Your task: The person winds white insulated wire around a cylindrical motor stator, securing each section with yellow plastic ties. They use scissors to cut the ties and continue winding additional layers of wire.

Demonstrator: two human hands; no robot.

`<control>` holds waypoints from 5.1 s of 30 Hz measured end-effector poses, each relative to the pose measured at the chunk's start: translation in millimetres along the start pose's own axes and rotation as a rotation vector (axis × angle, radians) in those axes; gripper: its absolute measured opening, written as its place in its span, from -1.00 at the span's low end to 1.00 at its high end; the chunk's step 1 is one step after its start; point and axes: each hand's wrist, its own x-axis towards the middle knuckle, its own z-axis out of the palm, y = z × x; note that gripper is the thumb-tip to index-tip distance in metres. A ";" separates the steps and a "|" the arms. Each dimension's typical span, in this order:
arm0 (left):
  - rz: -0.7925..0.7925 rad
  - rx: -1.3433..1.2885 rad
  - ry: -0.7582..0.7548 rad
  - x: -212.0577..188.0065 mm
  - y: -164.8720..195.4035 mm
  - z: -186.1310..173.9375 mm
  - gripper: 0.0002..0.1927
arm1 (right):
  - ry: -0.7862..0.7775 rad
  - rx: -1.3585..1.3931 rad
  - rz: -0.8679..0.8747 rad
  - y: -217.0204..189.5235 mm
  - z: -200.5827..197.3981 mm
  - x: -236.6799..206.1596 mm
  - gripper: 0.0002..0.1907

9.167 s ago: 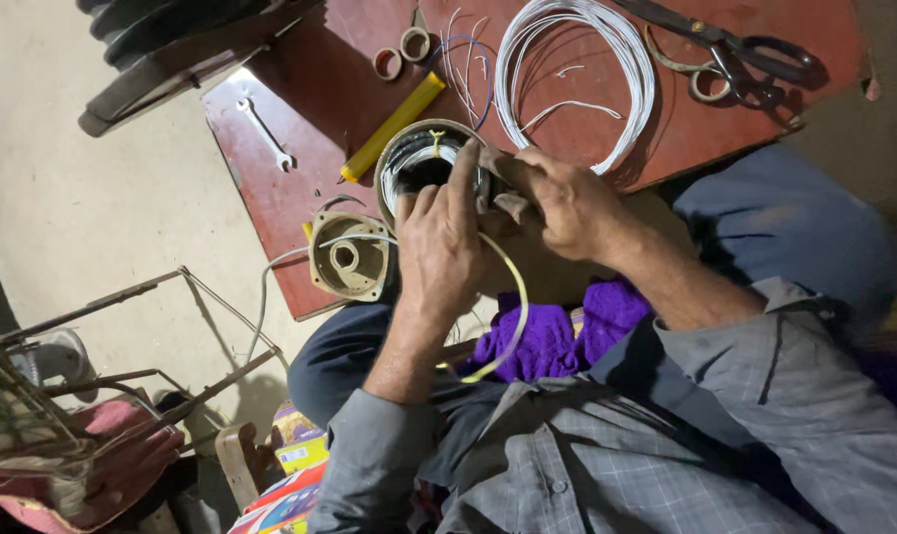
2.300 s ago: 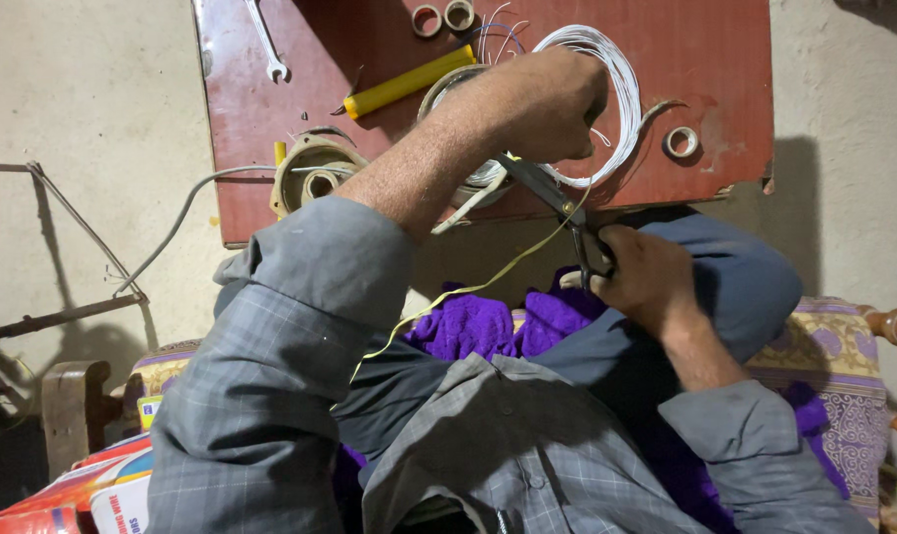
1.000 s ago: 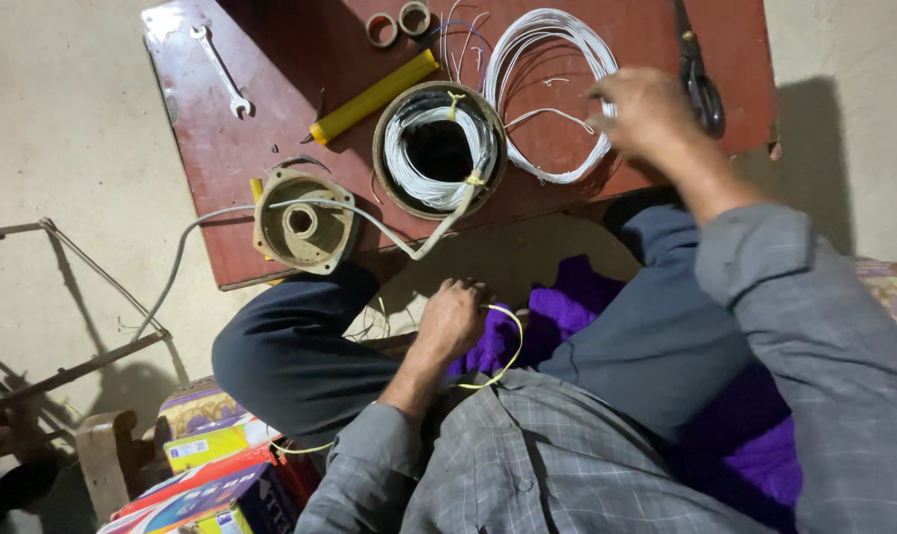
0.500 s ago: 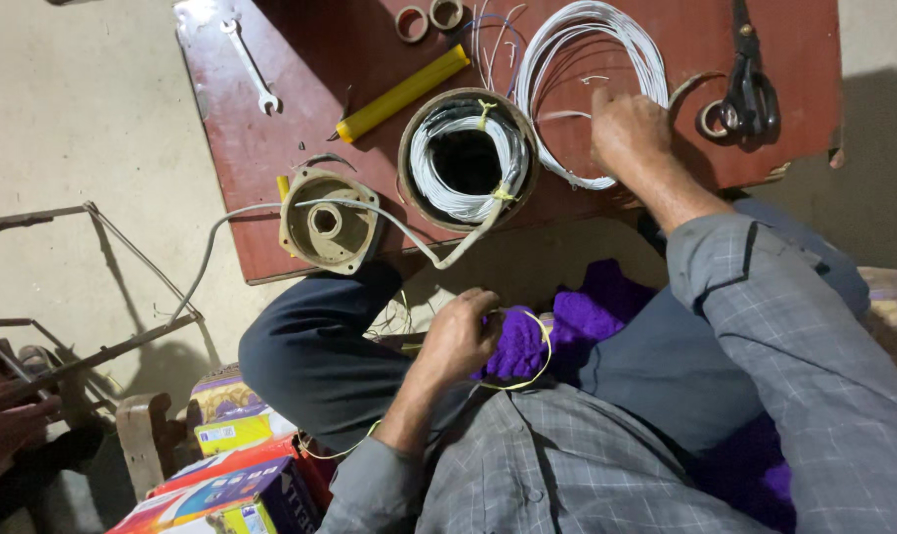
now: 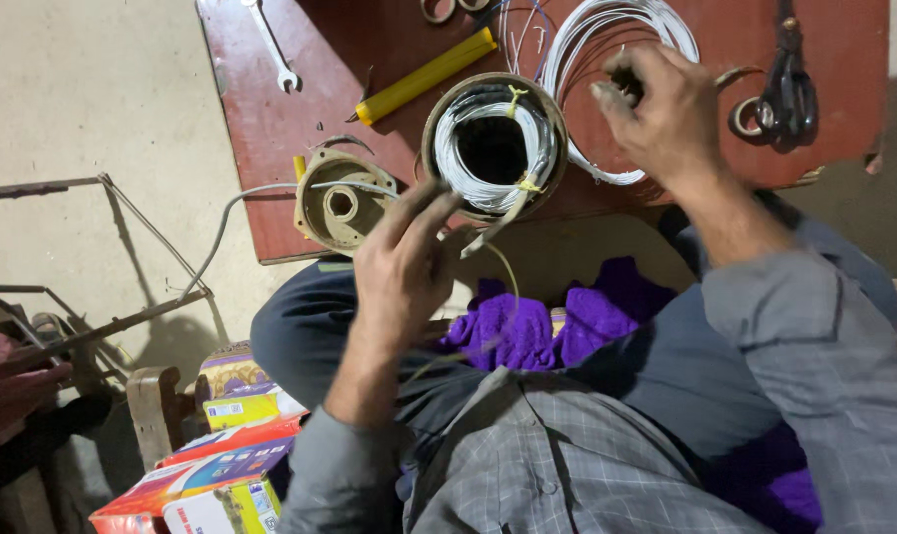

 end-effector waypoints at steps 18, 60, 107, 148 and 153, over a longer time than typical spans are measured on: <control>0.243 0.068 -0.379 56.3 -36.4 11.3 -0.60 | 0.006 0.241 -0.157 -67.1 -26.2 4.2 -0.78; -0.268 0.401 -0.239 98.3 38.8 75.2 -0.50 | -0.357 0.946 0.598 -59.4 -77.5 -1.0 -0.45; -0.316 -0.343 0.061 37.2 -55.2 22.8 -0.60 | -0.123 0.136 -0.184 -128.3 -2.8 40.3 -0.59; -0.162 -0.678 -0.266 46.3 -122.0 4.7 -0.40 | -0.256 0.030 -0.258 -140.7 36.0 87.1 -0.77; -0.105 -0.676 -0.319 52.3 -129.4 0.6 -0.40 | -0.266 0.059 -0.269 -135.9 39.8 89.1 -0.76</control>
